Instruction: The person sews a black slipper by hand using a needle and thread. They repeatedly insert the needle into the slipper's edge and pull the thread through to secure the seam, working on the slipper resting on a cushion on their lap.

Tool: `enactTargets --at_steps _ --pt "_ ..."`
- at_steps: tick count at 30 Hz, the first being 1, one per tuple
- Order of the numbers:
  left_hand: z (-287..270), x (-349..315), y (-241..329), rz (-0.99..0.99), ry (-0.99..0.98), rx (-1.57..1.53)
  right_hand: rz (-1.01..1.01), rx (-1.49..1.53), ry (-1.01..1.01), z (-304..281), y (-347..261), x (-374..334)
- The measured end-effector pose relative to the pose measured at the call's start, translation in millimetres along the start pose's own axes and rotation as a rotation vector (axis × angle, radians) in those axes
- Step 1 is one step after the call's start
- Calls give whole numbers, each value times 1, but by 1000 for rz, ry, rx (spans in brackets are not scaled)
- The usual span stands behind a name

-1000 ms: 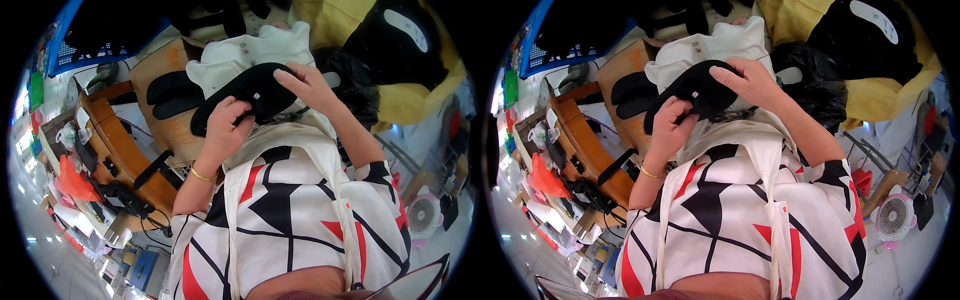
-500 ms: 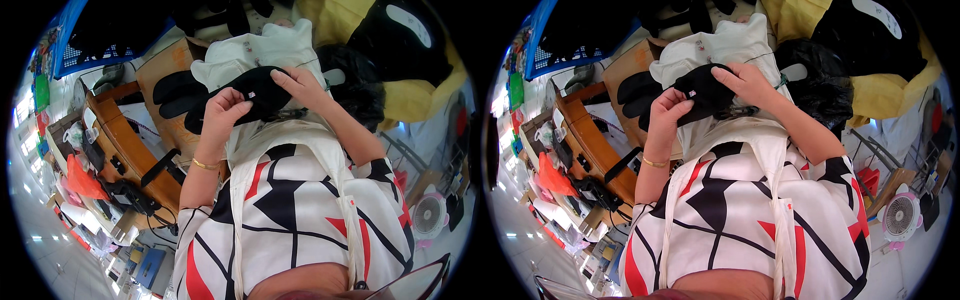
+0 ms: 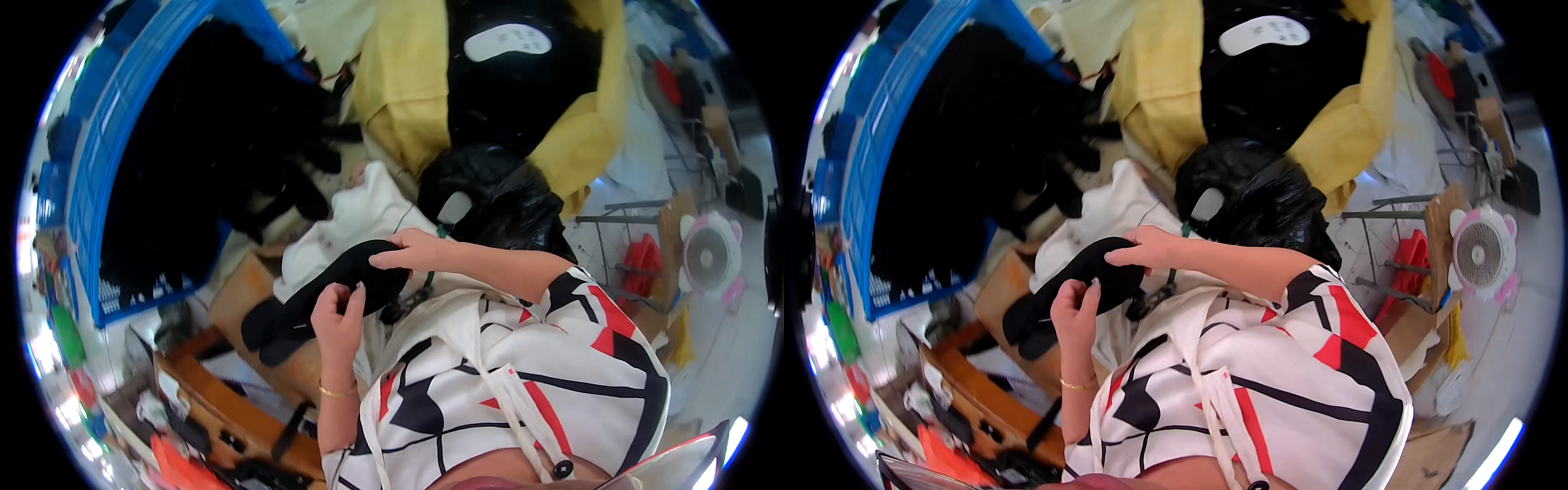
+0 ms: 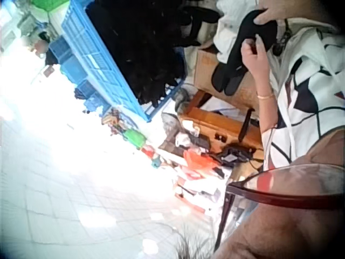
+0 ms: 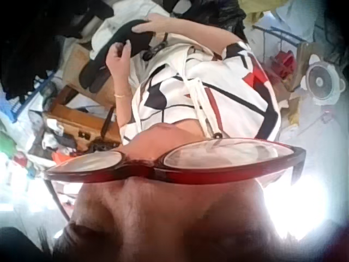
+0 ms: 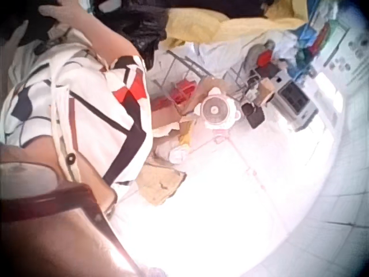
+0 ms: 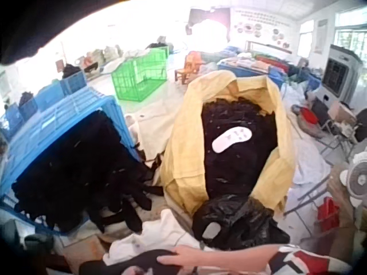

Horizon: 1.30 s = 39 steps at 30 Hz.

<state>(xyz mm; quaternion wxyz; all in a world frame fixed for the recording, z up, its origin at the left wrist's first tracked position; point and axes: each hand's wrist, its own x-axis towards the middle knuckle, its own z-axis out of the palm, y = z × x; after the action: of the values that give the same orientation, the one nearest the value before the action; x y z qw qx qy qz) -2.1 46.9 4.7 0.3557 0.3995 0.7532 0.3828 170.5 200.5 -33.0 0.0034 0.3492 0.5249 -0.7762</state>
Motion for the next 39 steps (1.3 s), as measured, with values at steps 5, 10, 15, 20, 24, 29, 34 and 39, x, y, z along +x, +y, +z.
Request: enactTargets --at_steps 5,10,15,20,24,29,34,39 --pt "-5 5 25 404 230 44 -356 302 441 -104 -36 -21" --pt "0 2 -5 86 128 -290 -832 915 777 -214 -97 -48" --pt "-2 0 -26 125 168 80 -585 696 621 -166 -51 -21" --pt "0 2 -39 115 112 185 -370 634 454 -105 13 -2" --pt "17 7 -50 247 -32 373 -261 469 396 -57 26 2" --pt "49 5 -46 201 -190 780 -223 193 252 -25 21 -1" --pt "36 15 -53 -56 -107 359 -205 49 243 -8 26 -6" --pt "8 16 -45 -253 170 -517 -269 -71 226 18 30 -3"
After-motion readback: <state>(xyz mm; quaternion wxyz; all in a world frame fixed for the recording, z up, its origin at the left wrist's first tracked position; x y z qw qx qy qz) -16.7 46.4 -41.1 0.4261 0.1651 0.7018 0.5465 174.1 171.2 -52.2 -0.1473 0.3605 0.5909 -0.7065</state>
